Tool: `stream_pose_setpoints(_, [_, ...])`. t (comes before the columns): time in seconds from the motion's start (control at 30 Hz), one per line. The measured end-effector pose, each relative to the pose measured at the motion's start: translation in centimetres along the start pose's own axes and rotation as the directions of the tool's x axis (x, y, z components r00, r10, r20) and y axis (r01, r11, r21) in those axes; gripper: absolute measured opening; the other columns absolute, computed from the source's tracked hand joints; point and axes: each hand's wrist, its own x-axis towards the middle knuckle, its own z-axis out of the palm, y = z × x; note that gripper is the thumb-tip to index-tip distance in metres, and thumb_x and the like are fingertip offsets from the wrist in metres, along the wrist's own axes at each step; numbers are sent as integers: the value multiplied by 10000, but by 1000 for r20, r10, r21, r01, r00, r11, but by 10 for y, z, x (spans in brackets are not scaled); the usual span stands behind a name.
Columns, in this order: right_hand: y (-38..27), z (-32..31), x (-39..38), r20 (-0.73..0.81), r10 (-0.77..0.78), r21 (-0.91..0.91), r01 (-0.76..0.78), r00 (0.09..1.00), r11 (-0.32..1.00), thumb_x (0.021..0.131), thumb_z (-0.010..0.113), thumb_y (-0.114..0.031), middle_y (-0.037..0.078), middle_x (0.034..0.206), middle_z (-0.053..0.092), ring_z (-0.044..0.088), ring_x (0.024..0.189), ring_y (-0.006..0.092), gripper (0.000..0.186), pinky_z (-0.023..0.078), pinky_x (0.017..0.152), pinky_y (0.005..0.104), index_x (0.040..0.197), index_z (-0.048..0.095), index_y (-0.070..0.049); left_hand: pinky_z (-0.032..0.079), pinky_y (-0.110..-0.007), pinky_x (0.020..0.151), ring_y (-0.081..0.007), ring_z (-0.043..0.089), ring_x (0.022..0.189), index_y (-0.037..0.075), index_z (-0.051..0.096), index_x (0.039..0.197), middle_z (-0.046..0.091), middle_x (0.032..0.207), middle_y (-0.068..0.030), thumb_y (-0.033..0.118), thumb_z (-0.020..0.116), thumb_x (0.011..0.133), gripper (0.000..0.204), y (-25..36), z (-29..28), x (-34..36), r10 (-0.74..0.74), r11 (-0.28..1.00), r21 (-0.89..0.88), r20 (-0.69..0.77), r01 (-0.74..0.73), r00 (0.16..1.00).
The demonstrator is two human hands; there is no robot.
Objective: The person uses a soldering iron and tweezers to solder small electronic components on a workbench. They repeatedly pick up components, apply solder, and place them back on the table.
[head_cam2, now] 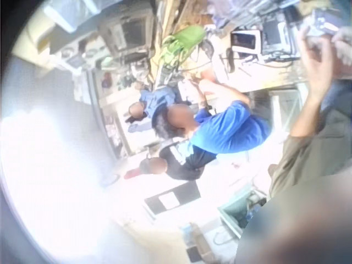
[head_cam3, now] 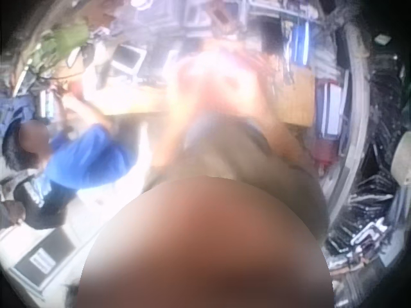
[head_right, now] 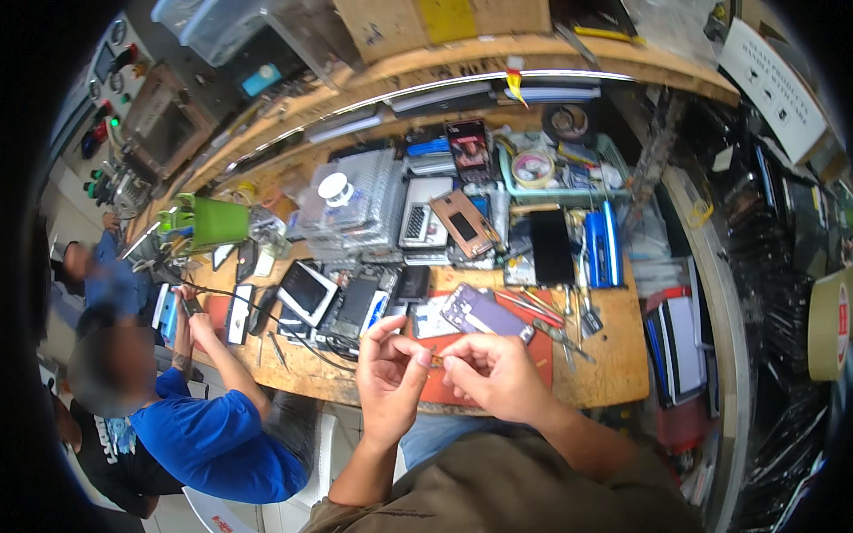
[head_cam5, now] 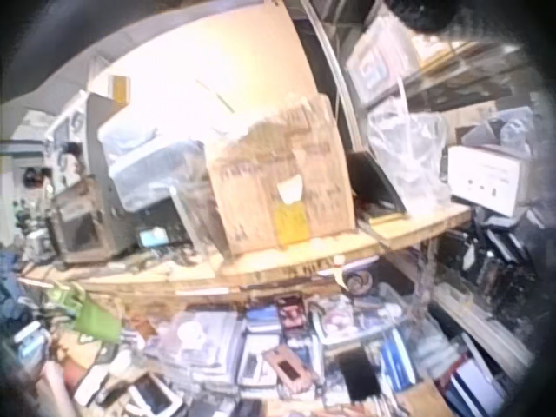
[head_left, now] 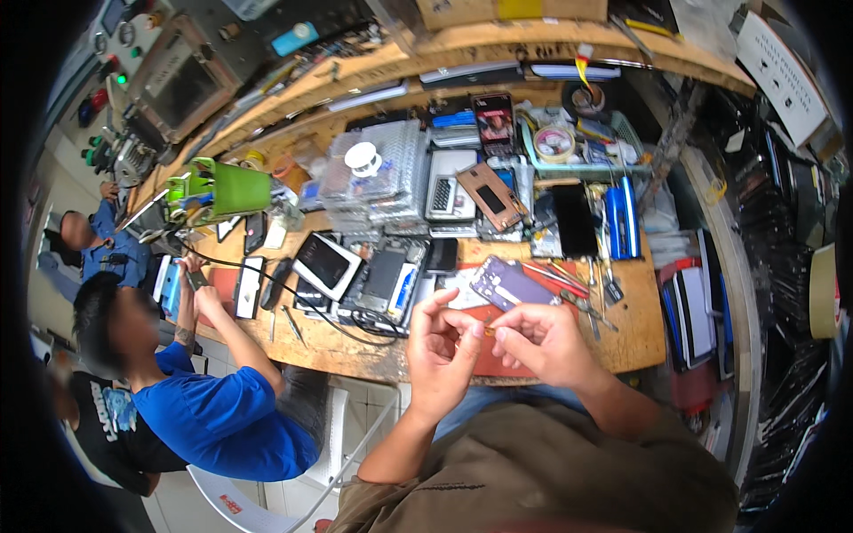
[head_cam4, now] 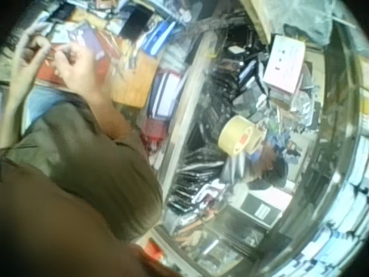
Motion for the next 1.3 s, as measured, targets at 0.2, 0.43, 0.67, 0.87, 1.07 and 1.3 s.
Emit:
stream_pose_setpoints(0.2, [16,-12,-10,-67,-103,-143,92,992,985,1074,672,-66,109,978,799,732,781,106,251,613,731,262,1277,734,67,534,-257,807,-80,624,907,10,548,1410,661,1018,-35,-55,702,1030,415,68,-43,73,518,803,395,-95,-445,850])
stream_pose_setpoints(0.43, [54,-49,-35,-182,-4,-258,-44,983,965,1064,692,-76,87,950,808,758,844,89,202,600,728,244,1203,758,54,524,-236,767,-63,656,845,-21,759,1093,756,946,-29,80,766,1027,121,190,-60,214,764,453,648,71,-612,641])
stream_pose_setpoints(0.67, [88,-64,-55,-309,-29,-337,-80,951,938,1045,689,-53,81,924,809,736,773,78,187,581,693,245,1175,757,62,568,-262,825,-97,723,869,-31,811,1127,815,955,-63,134,789,1022,197,227,-43,294,398,581,643,311,-500,863])
stream_pose_setpoints(0.87, [99,-62,-63,-348,-164,-423,2,923,906,1007,719,-34,66,872,788,710,715,74,147,549,631,250,1125,777,33,600,-358,821,-190,790,879,-2,839,1094,830,932,-152,154,786,982,199,255,-70,316,433,207,889,290,-407,853])
stream_pose_setpoints(1.07, [109,-56,-60,-277,-411,-615,169,868,771,954,751,-4,79,810,736,687,637,101,113,519,565,270,1059,790,11,598,-447,964,-381,791,1058,24,839,1136,813,1072,-231,202,773,950,266,234,-84,314,263,-13,955,288,-295,921])
stream_pose_setpoints(1.3, [107,-55,-57,-242,-458,-682,186,855,707,944,749,-1,83,790,712,668,594,133,106,506,542,284,1044,785,8,591,-423,950,-336,785,1055,7,802,1186,814,1119,-212,119,711,950,277,230,-91,316,243,75,922,353,-380,904])
